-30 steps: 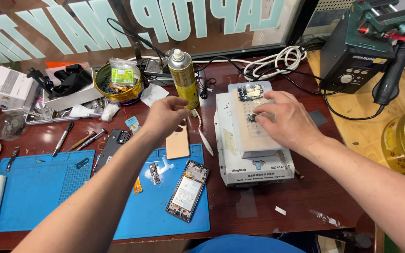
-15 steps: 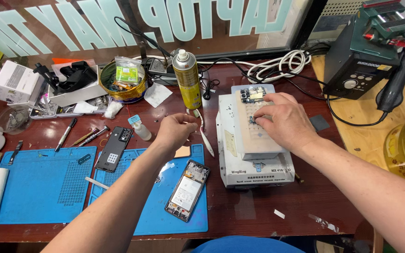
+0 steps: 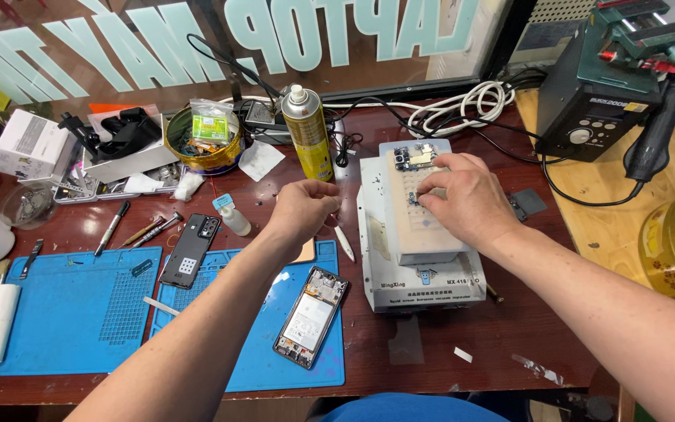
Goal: The person cleans a small electronic component with a spray and a toothbrush, then uses tweezers to scrape and clean the component. They place the component on a white box and later handle a disassembled smartphone, using tweezers to adjust internal parts.
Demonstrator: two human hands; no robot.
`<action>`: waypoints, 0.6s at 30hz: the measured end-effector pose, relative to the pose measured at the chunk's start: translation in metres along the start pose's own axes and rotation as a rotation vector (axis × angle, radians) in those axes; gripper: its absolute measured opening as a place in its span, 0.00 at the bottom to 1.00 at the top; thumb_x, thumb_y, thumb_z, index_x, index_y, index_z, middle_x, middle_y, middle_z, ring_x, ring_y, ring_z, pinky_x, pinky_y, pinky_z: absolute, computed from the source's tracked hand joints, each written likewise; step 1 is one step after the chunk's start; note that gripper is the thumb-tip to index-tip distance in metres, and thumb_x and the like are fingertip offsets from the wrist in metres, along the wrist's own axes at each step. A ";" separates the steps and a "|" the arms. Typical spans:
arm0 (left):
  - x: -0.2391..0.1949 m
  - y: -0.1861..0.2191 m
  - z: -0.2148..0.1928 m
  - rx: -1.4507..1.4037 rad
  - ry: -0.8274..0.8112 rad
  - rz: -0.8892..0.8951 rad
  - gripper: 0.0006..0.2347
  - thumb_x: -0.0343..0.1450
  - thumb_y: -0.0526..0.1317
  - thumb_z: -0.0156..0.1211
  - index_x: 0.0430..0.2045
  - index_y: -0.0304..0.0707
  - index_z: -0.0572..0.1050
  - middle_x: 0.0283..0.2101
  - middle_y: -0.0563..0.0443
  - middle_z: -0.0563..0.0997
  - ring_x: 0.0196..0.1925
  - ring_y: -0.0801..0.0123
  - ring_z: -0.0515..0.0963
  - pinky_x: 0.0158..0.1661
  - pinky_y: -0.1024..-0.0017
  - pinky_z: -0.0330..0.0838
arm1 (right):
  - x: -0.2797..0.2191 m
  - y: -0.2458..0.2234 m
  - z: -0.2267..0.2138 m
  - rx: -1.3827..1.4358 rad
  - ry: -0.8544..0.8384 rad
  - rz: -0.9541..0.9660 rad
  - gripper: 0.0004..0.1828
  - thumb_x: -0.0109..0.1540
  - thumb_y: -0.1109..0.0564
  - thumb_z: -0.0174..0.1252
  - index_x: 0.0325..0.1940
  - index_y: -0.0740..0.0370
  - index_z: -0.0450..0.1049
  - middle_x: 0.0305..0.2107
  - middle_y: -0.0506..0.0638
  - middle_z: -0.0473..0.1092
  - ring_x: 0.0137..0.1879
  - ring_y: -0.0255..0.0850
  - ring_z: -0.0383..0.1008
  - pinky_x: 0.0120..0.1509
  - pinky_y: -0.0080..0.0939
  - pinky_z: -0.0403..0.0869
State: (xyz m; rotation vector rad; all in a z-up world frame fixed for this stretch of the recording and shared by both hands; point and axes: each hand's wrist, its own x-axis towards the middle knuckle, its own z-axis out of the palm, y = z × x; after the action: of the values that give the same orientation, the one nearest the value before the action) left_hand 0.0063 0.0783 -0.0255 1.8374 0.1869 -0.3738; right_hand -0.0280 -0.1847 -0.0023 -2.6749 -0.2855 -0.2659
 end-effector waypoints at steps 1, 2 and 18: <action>-0.002 0.001 0.001 0.019 0.002 -0.009 0.10 0.69 0.34 0.62 0.43 0.31 0.79 0.32 0.50 0.83 0.28 0.72 0.82 0.29 0.73 0.78 | 0.001 0.000 0.000 0.017 0.011 -0.003 0.10 0.55 0.54 0.69 0.39 0.56 0.84 0.56 0.54 0.72 0.67 0.52 0.66 0.71 0.52 0.66; -0.003 0.003 0.001 0.038 0.005 -0.018 0.11 0.69 0.34 0.62 0.44 0.31 0.80 0.32 0.50 0.83 0.28 0.72 0.82 0.29 0.73 0.79 | 0.002 0.000 0.001 0.002 0.010 -0.003 0.09 0.55 0.54 0.69 0.38 0.56 0.84 0.56 0.54 0.72 0.67 0.53 0.65 0.71 0.52 0.65; -0.003 0.036 0.030 0.162 -0.121 0.159 0.14 0.69 0.37 0.63 0.47 0.33 0.78 0.38 0.47 0.84 0.32 0.69 0.84 0.30 0.71 0.80 | -0.006 0.002 0.003 -0.055 0.046 -0.013 0.04 0.57 0.55 0.68 0.33 0.56 0.84 0.53 0.54 0.73 0.66 0.51 0.66 0.69 0.54 0.66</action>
State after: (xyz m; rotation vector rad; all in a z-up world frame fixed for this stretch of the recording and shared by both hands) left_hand 0.0104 0.0397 0.0003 1.9672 -0.0743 -0.3966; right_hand -0.0325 -0.1855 -0.0073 -2.7175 -0.2852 -0.3438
